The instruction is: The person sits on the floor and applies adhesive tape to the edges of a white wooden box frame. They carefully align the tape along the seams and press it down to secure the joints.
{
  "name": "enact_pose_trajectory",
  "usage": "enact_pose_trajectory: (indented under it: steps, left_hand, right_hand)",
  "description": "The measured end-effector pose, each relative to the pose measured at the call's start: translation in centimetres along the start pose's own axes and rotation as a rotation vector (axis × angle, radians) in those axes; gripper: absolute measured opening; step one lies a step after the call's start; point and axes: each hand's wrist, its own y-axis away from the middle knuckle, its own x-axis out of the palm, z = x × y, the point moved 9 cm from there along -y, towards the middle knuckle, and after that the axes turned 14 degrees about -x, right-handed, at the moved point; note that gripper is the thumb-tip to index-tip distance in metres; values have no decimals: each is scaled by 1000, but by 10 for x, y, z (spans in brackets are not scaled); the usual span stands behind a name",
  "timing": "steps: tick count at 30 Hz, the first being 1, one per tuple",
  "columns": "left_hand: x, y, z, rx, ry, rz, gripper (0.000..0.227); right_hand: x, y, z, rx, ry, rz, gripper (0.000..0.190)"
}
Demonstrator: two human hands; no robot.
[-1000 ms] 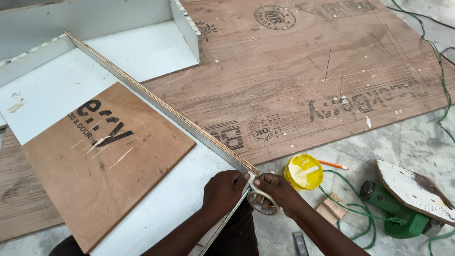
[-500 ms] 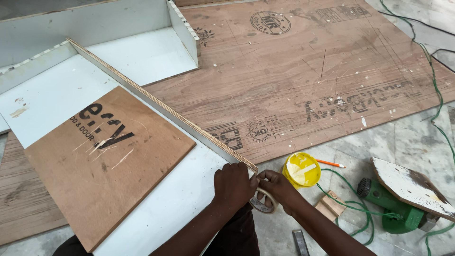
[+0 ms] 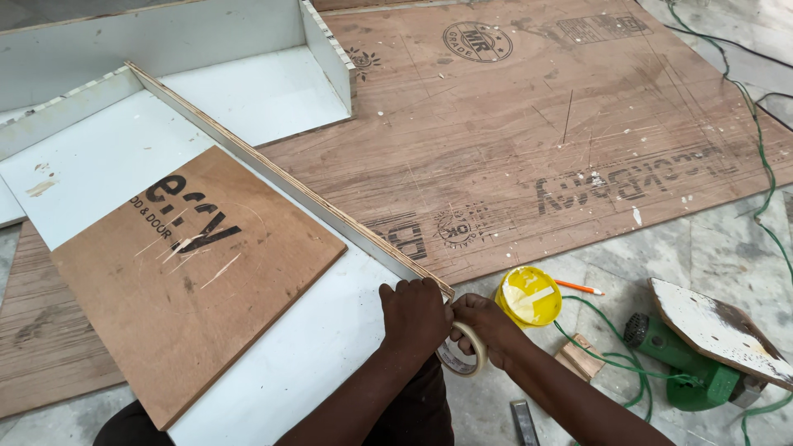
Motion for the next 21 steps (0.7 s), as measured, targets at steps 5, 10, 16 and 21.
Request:
enact_pose_trajectory:
  steps: [5, 10, 16, 21]
  left_hand:
    - [-1, 0, -2, 11, 17, -79, 26]
    - [-1, 1, -2, 12, 3, -94, 27]
    - [7, 2, -3, -4, 22, -99, 21]
    - [5, -3, -5, 0, 42, -181, 20]
  right_hand:
    - [1, 7, -12, 29, -190, -70, 10]
    - [0, 10, -31, 126, -313, -161, 18]
    - [-14, -18, -68, 80, -375, -96, 25]
    - [-5, 28, -160, 231, -531, -87, 18]
